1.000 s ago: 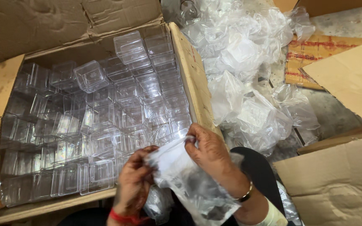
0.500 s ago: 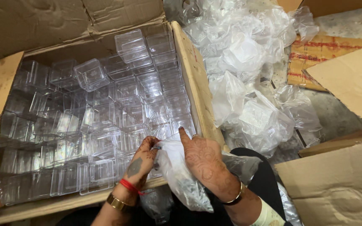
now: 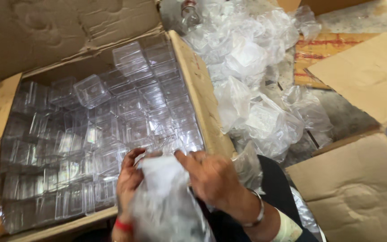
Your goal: The person sits on the floor and packs small clear plastic boxes. They place each box into a plastic bag, wrap the bag around it, and set the wrapped box into a large cardboard box, repeating this one box at a time.
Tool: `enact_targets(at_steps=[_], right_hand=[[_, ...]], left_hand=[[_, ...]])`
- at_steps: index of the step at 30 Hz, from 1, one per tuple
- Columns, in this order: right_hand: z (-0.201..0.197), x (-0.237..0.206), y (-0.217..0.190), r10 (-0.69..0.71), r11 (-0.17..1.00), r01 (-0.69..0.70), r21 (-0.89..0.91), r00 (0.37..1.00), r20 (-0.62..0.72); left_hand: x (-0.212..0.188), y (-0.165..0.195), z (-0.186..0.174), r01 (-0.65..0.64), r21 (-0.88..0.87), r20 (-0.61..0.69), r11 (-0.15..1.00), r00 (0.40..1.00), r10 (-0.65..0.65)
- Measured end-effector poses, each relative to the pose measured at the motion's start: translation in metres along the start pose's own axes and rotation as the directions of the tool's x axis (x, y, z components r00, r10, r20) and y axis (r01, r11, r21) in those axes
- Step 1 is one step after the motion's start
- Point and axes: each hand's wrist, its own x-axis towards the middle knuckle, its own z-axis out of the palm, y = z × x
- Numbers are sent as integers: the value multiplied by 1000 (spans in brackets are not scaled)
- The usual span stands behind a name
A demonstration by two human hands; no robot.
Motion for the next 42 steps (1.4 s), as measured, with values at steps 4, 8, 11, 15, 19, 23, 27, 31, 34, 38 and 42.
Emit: enact_targets(at_steps=[4,8,11,15,19,23,27,31,34,38,42], right_hand=[[-41,-6,-5,-92,965,93,245,996,-17],[-59,4,0,183,842,-331,426,918,351],[-58,10,14,103,887,-179,426,975,195],[-36,11,47,295,908,-379,176,880,373],[-7,3,71,45,987,-92,135,948,314],[-4,-4,67,97,959,-155,235,966,240],[-22,6,48,203,956,-260,138,922,329],[-34,15,15,237,782,-428,454,877,418],[-37,19,1,120,717,-391,577,885,450],[-38,19,6,44,607,-509,610,788,614],[-35,11,27,58,683,-440,583,828,558]], left_hand=[[-24,-6,10,136,-566,-81,813,972,-219],[-17,-40,1,182,-670,53,719,979,-199],[-22,-59,-6,124,-522,-21,844,987,-159],[-20,-67,-7,253,-383,-74,889,950,-302],[-16,-63,8,201,-267,-137,943,960,-243],[-17,-54,18,113,-121,-137,986,982,-129],[-20,-55,-3,214,-260,-30,942,973,-229],[-25,-73,-58,-3,-334,-326,942,938,-113],[-22,-79,-110,-259,-152,-359,954,914,191],[-34,-75,-122,-409,-5,-277,913,878,391],[-29,-60,-69,-422,173,-346,890,820,456]])
